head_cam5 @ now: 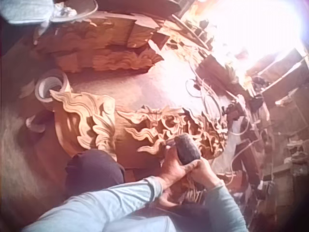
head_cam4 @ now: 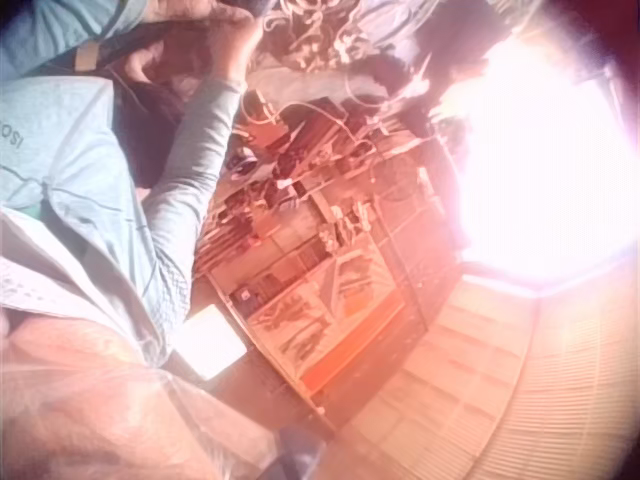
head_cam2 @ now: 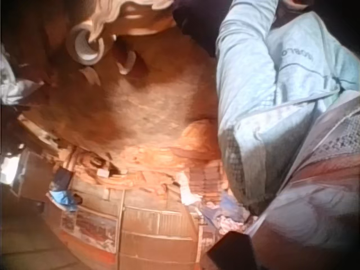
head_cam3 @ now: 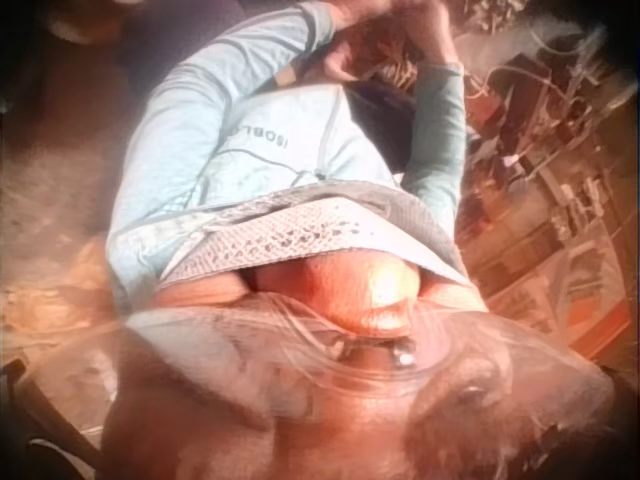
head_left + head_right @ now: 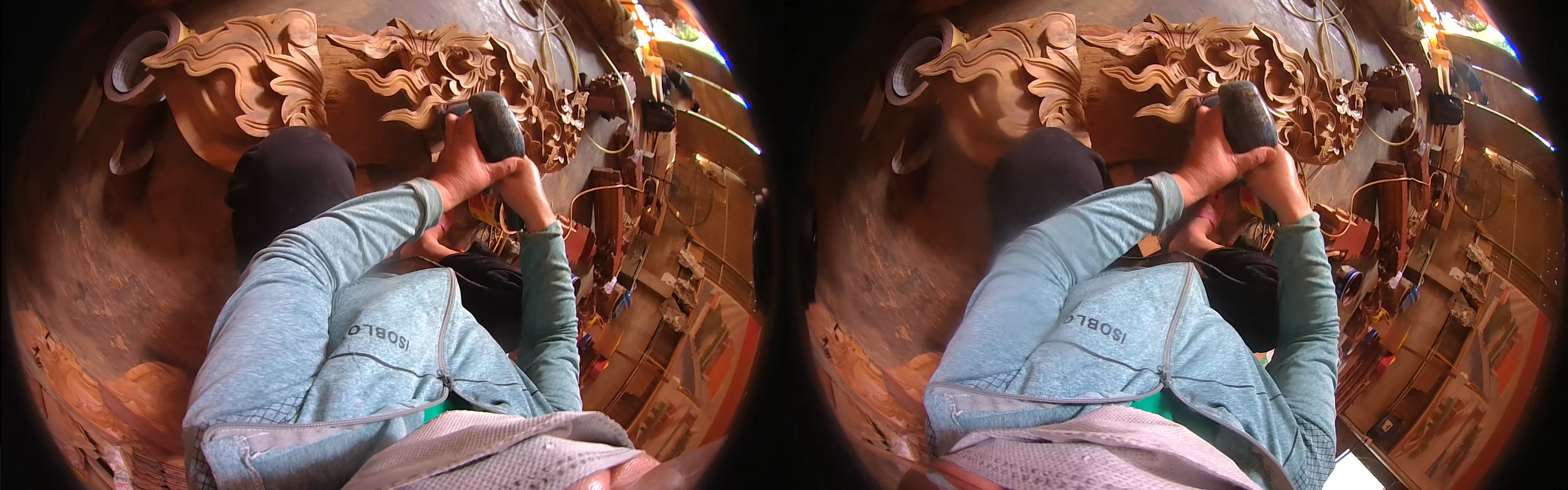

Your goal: The person applies glue to a carved wooden panel and uses a hammer to tap and secure the pieces into place. The person works on a large ornate wooden panel, repeatedly applying adhesive and hammering sections to assemble the carving.

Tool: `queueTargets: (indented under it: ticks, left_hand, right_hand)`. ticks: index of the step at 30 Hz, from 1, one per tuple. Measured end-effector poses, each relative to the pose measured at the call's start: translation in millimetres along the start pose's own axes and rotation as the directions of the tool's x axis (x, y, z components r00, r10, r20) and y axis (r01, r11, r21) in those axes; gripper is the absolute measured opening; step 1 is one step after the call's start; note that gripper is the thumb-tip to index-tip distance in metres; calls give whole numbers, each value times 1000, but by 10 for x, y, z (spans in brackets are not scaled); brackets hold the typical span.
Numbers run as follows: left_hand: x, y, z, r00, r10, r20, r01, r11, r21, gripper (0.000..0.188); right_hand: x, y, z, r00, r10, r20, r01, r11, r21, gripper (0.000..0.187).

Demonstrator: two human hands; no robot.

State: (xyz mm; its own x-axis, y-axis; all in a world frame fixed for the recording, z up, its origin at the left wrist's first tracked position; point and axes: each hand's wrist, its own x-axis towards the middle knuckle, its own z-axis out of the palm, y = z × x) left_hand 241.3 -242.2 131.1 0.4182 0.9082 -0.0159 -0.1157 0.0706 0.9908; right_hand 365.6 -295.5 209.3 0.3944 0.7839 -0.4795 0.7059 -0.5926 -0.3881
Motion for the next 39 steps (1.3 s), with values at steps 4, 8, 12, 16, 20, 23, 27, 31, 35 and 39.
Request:
queueTargets:
  ticks: [4,8,12,16,20,23,27,31,35,39]
  left_hand:
    - [80,104,12,999,-49,-11,49,998,47,90]
    - [-102,72,122,987,-11,-159,37,986,164,93]
    - [117,-17,46,998,36,-54,-32,997,72,92]
    - [85,127,17,992,-122,-1,122,992,34,89]
    - [-18,77,93,991,-32,-127,46,993,109,89]
    - [121,8,56,996,-42,-75,41,999,-21,92]
    - [156,-9,64,994,-36,-105,26,994,-103,92]
    - [-17,100,52,983,-49,-179,37,997,-70,86]
    - [92,-17,49,973,78,-216,-90,995,-47,91]
    - [208,-35,36,994,-52,-94,36,985,-168,92]
  right_hand:
    - [39,-60,-58,996,70,52,-79,979,186,11]
    - [4,111,-28,999,3,53,-12,985,171,15]
    - [44,-119,-62,991,117,62,-129,963,238,13]
    - [56,-18,-65,999,41,18,-43,982,186,13]
    - [-19,-207,-148,988,109,107,-123,983,135,16]
    - [146,-165,-157,999,38,17,-38,999,-11,20]
    - [173,-252,-172,999,30,-16,-32,989,-146,22]
    - [33,-389,-184,1000,-24,5,24,994,-104,28]
    - [129,-349,-153,999,-30,-12,28,988,-149,28]
    - [137,-449,-233,999,33,24,-29,986,-162,30]
